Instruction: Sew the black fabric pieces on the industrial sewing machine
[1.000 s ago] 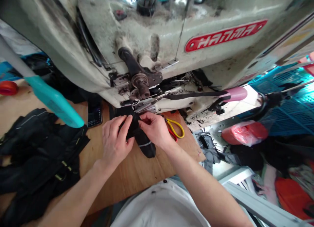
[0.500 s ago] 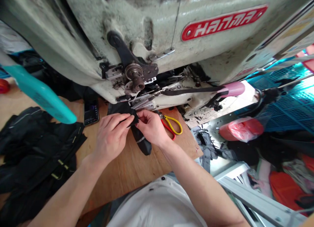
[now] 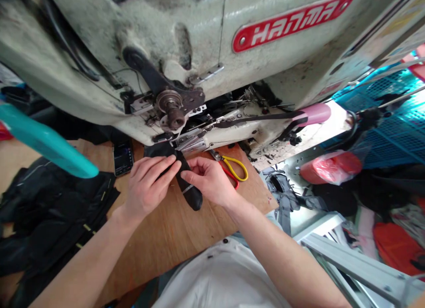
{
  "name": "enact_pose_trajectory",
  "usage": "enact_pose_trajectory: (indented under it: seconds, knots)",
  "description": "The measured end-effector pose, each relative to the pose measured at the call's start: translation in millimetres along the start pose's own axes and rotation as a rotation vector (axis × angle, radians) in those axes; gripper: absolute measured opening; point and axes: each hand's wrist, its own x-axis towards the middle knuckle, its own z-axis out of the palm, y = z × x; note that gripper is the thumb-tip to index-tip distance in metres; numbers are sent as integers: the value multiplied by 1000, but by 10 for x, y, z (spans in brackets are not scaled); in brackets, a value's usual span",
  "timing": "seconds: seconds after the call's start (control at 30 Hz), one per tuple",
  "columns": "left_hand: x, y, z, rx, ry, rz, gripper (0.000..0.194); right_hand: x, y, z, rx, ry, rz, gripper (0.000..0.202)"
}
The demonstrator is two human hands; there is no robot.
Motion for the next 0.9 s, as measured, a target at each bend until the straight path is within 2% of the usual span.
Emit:
enact_pose_trajectory:
  seconds: [0.13,0.47,0.9]
  knots:
    - [-19,-52,-18,-24,-21,71,32,-37,-3,19,4,-13,31,36]
    - [0,-98,-53,-51,-23,129,33,-62,35,30,-86,-20,-57,27]
    - [37,-26,-13,-22,20,-7,31,-59,63,58,-130,24,-84,26]
